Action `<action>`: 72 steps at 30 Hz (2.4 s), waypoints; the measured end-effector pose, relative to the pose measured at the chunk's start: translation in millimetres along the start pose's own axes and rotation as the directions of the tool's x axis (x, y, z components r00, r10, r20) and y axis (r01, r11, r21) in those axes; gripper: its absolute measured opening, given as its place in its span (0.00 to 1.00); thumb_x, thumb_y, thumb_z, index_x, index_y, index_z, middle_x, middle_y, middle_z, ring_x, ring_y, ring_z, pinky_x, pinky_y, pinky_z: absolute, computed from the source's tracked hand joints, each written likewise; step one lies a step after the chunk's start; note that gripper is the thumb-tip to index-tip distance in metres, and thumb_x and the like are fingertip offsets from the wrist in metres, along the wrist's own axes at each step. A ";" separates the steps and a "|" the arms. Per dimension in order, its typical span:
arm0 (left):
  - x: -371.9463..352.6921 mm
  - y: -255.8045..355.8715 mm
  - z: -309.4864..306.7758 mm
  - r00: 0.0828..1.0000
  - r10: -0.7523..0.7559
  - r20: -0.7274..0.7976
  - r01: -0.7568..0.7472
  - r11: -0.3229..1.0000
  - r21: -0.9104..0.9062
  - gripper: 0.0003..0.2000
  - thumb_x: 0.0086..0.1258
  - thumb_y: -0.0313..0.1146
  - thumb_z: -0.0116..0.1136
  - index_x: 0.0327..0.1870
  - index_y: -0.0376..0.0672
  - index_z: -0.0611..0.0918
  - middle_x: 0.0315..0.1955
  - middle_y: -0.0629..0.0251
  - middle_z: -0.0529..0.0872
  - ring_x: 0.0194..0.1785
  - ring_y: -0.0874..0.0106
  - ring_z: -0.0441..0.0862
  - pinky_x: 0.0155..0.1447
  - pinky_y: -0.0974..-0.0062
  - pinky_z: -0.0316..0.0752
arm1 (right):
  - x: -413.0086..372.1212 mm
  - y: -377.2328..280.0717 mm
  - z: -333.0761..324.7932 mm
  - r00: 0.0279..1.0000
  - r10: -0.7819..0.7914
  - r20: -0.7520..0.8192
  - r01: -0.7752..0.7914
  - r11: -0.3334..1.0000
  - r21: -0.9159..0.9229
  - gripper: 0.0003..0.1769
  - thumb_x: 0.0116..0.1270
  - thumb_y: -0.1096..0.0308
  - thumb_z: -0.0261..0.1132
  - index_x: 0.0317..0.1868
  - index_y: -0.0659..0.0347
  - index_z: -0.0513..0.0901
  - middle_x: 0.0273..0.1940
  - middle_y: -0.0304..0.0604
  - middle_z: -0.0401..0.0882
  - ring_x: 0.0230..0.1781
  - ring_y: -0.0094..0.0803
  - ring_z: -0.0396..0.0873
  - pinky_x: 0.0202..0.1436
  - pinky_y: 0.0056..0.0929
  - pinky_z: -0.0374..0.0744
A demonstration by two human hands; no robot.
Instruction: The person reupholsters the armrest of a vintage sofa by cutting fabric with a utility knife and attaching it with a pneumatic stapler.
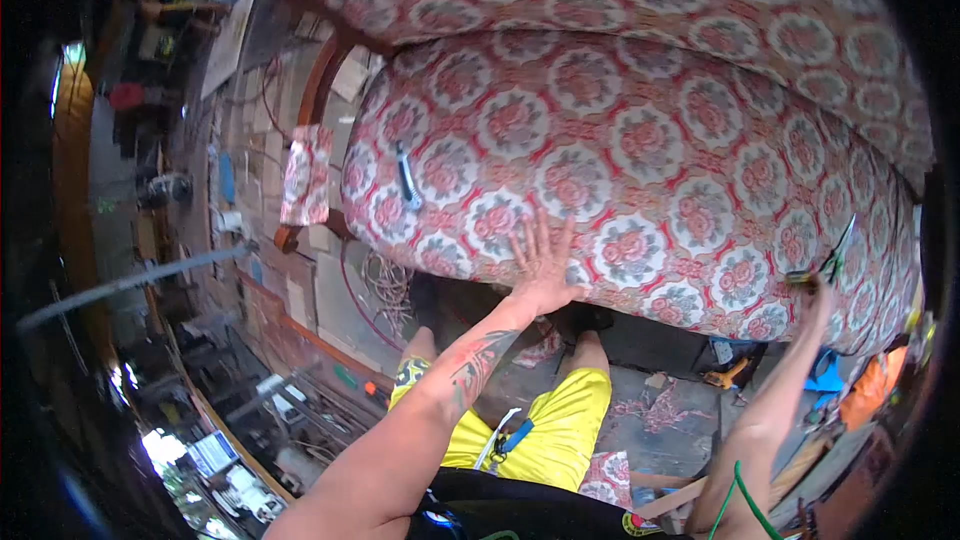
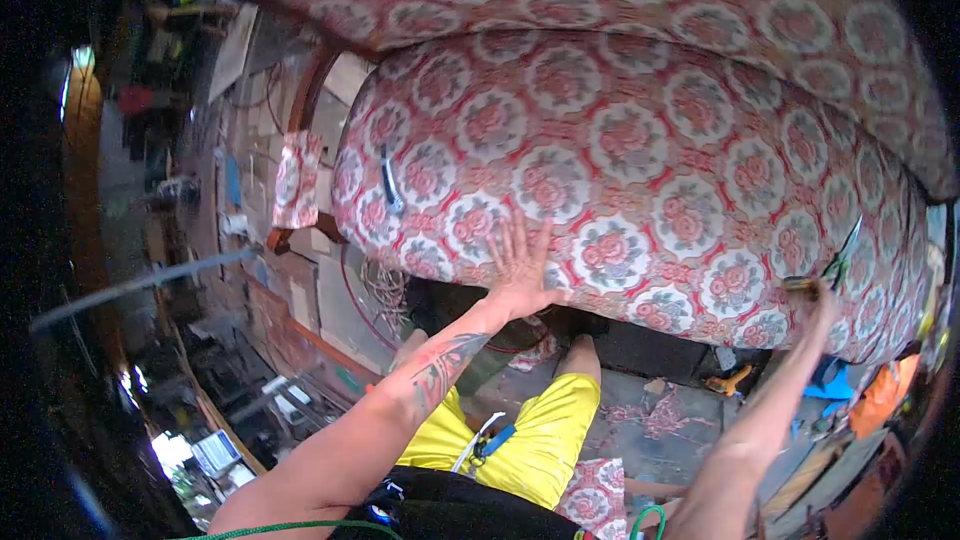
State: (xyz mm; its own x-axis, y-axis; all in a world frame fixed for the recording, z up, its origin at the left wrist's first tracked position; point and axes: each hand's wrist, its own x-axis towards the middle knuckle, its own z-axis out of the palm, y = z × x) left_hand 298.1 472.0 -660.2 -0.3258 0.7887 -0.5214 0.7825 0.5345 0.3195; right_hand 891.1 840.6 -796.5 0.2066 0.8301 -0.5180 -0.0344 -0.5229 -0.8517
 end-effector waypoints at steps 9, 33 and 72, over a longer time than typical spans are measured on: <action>-229.9 -196.4 -62.8 0.976 -0.079 -0.204 -0.039 0.855 -0.517 0.45 0.70 0.44 0.71 0.85 0.47 0.58 0.84 0.39 0.46 0.86 0.40 0.45 0.85 0.48 0.47 | -429.3 58.4 429.7 0.960 -0.028 0.279 -0.028 0.981 0.193 0.16 0.63 0.83 0.69 0.51 0.66 0.79 0.37 0.41 0.82 0.34 0.30 0.83 0.39 0.26 0.83; -203.2 -495.1 -226.8 0.791 -0.462 -0.401 -0.159 0.477 -0.864 0.18 0.84 0.33 0.56 0.67 0.32 0.80 0.64 0.56 0.84 0.67 0.69 0.80 0.72 0.71 0.72 | -529.5 110.1 591.7 0.840 -0.431 0.330 0.471 0.277 -0.837 0.34 0.52 0.57 0.78 0.56 0.70 0.83 0.41 0.64 0.88 0.45 0.62 0.86 0.54 0.49 0.82; -55.5 -538.2 -294.6 0.967 -0.195 -0.164 -0.108 0.271 -0.957 0.16 0.85 0.33 0.55 0.65 0.34 0.80 0.55 0.61 0.86 0.57 0.74 0.82 0.63 0.75 0.76 | -543.0 129.4 616.3 0.926 -0.375 0.051 0.088 0.084 -0.993 0.46 0.60 0.58 0.70 0.77 0.67 0.69 0.56 0.79 0.79 0.62 0.72 0.76 0.71 0.51 0.73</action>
State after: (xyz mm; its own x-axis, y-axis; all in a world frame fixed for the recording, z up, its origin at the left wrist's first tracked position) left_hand -261.3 230.0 -570.1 -0.5548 0.7083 -0.4364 -0.2606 0.3502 0.8997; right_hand 171.9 441.6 -674.4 0.1546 0.9742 -0.1644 0.9859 -0.1629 -0.0383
